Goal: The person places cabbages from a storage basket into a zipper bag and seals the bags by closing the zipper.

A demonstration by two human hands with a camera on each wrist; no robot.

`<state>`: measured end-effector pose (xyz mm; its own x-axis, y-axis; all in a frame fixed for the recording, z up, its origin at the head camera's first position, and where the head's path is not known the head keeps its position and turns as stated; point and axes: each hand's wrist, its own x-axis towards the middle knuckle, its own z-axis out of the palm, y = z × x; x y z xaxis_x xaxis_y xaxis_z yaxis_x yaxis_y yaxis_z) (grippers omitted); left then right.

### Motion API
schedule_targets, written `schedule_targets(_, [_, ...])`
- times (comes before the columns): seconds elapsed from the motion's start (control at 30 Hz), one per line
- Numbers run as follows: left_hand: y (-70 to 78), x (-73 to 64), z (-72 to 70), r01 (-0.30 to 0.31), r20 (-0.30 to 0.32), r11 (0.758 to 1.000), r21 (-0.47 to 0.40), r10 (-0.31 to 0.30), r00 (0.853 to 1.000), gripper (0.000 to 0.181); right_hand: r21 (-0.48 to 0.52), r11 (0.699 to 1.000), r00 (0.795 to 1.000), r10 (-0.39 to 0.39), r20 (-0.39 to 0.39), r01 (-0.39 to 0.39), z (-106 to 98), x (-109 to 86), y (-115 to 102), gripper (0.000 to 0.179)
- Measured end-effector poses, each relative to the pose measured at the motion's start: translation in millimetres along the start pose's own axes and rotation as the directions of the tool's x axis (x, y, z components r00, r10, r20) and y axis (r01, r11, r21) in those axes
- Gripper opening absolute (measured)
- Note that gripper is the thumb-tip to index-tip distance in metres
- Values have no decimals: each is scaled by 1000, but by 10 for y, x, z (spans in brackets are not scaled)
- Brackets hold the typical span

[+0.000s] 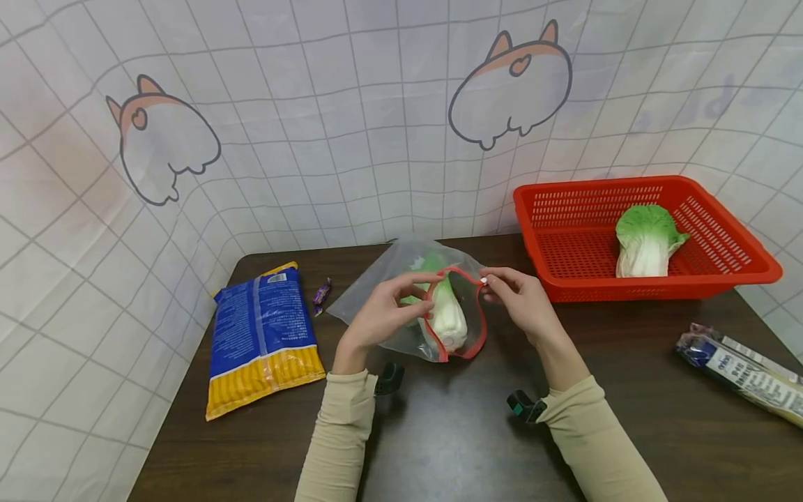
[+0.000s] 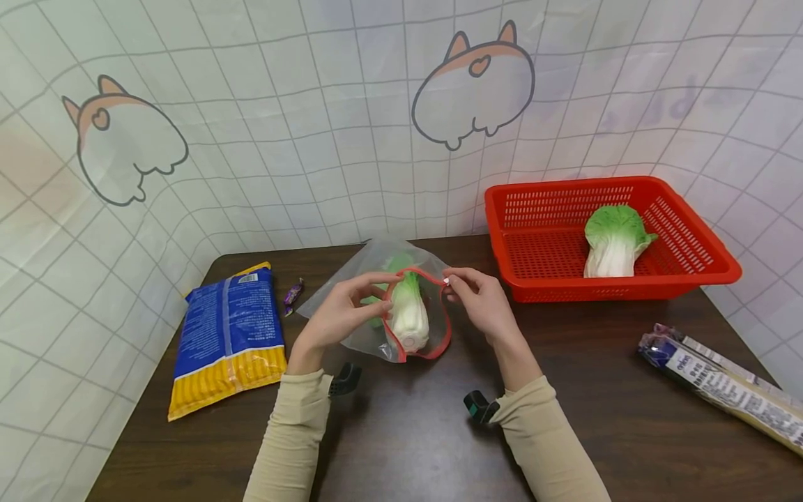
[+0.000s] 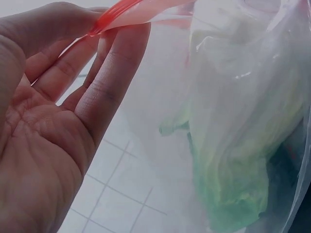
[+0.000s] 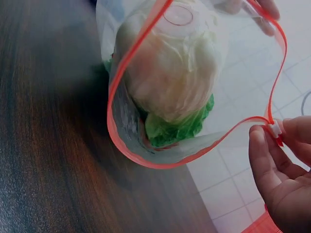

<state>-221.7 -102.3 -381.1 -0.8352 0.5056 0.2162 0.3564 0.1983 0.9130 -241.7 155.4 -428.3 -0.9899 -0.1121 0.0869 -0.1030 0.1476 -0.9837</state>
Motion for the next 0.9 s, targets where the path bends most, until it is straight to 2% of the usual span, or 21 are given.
schedule_targets(0.13, [65,-29,-25,4,-3,1000,-30,-4,1000,39,50,999,1000,-10,-3,10,-1,-5,-13,35])
schedule_targets(0.3, [56,-55,-73,-4,-18,999,-47,3,1000,40,79,996,999,-46,11,45,-34,-12,-59,39])
schedule_targets(0.47, [49,-54,-125,-23,-37,999,-27,22,999,40,84,993,996,-83,-14,84,-78,-27,-142,38])
schedule_targets(0.77, [58,-61,-157,-42,-57,999,-34,40,998,39,185,964,981,-179,-69,189,-134,-65,-280,33])
schedule_targets(0.9, [67,-75,-159,-50,-82,999,2,50,995,37,163,963,975,-202,-92,215,-137,-79,-337,31])
